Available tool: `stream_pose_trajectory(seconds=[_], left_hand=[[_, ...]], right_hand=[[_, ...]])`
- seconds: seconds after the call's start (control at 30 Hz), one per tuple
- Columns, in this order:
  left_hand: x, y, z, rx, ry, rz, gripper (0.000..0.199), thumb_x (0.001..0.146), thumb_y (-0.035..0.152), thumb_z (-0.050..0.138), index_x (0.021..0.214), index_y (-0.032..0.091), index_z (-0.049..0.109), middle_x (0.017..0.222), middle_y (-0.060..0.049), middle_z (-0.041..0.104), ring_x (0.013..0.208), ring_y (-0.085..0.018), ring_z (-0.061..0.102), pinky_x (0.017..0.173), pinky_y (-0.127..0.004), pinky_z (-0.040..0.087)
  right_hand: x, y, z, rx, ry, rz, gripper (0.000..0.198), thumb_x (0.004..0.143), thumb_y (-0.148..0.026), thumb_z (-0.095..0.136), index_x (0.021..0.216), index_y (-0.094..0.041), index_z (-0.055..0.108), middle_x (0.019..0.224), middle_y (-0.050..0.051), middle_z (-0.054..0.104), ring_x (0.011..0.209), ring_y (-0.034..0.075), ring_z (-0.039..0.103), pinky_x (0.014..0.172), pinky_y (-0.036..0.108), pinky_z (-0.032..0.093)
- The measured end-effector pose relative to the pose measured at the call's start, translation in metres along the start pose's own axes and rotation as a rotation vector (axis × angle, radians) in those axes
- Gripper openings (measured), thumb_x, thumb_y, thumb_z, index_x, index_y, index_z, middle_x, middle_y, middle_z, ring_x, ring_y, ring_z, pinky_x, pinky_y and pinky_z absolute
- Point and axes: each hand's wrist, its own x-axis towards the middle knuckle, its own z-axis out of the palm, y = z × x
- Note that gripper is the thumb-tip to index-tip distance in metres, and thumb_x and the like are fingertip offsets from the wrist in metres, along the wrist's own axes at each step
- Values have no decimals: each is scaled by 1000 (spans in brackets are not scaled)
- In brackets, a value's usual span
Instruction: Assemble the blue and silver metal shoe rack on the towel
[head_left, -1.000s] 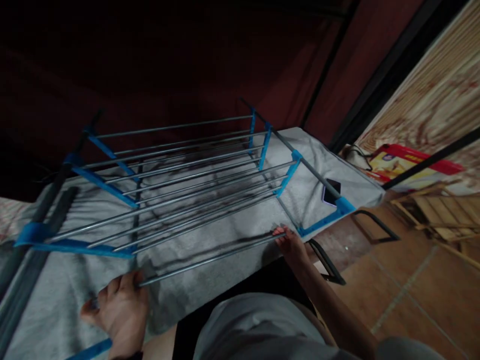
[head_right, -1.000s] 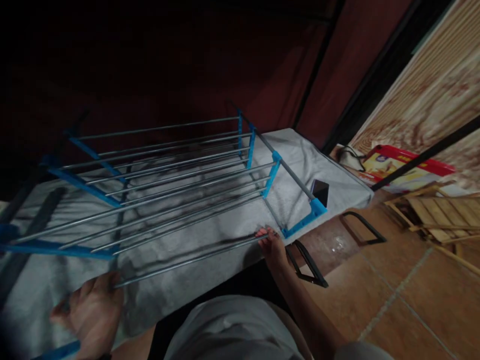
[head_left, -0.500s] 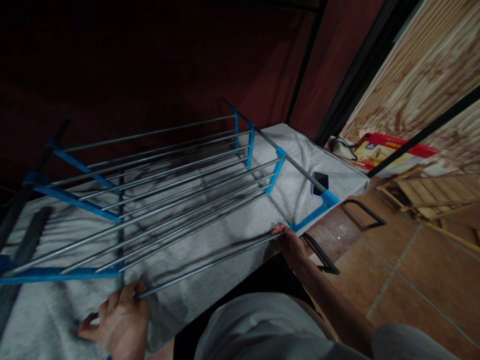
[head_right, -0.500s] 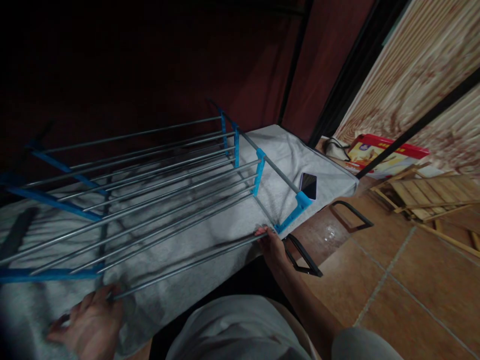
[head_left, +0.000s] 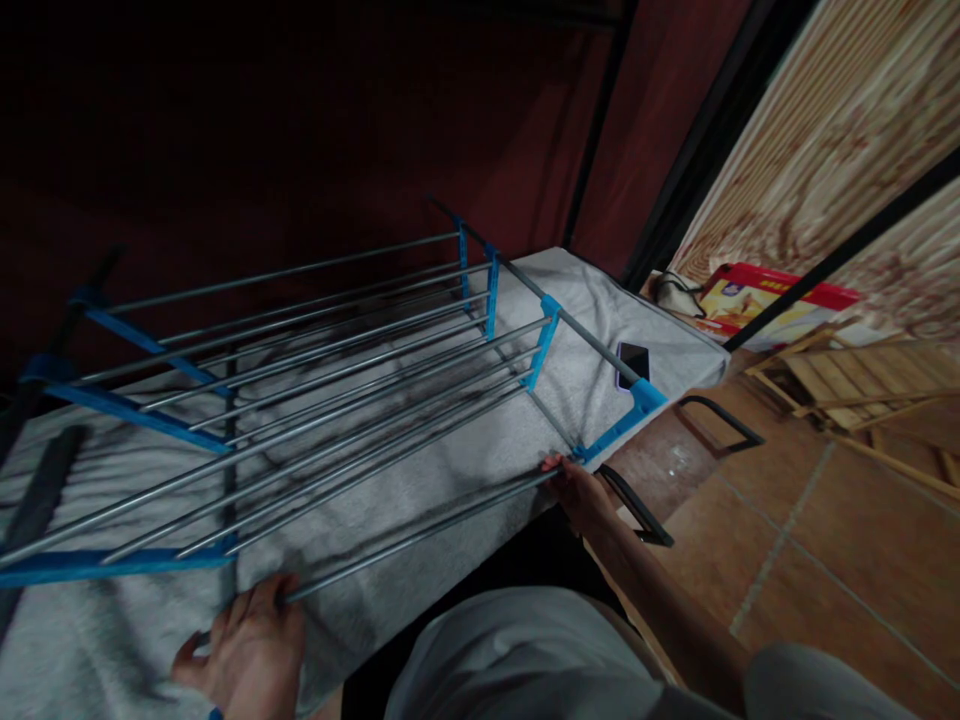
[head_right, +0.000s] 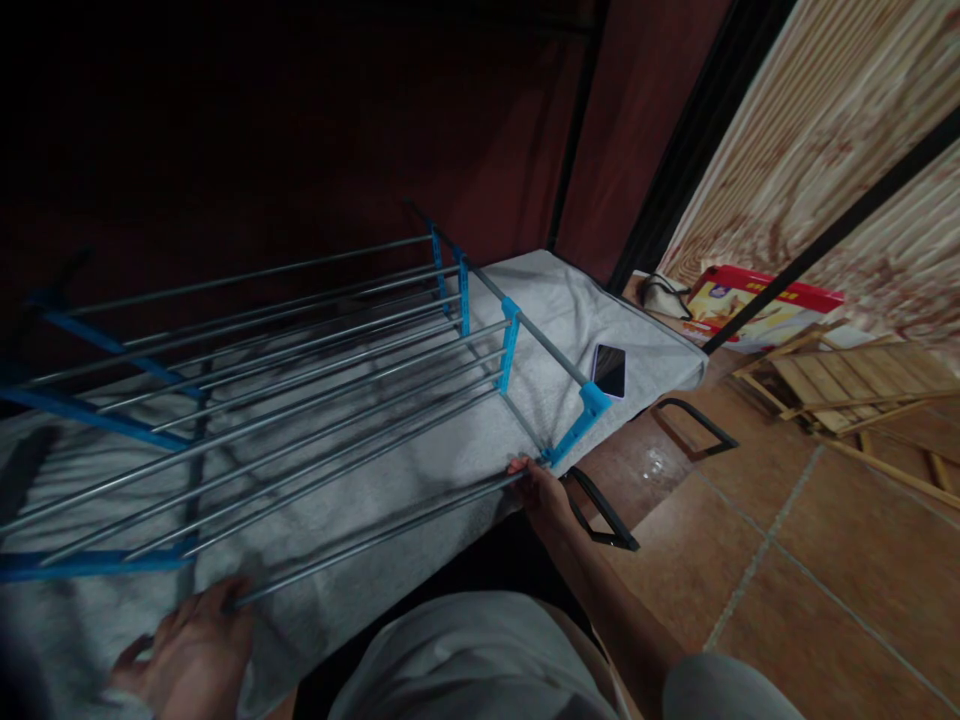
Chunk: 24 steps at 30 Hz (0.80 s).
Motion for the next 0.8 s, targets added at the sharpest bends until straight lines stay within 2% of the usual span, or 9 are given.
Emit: stream_pose_trajectory(seconds=[0.27,0.8], left_hand=[[-3,0,2,-4,3,-12,29,87,30,39,104,21,61,95,-10,68,98,-29,60,98,-52,28],[-14,-8,12,-6,9,19,31,87,30,39,107,23,62,102,-9,71,100,-29,61,103,-55,25]], right_hand=[[-5,-2,1,-9,15,8,9,89,-18,59,86,-17,67,82,4,75,75,14,71,71,25,58],[-4,-1,-5,-17,-23,-17,5,84,-22,66,87,-19,67,86,3,75,77,15,71,71,26,58]])
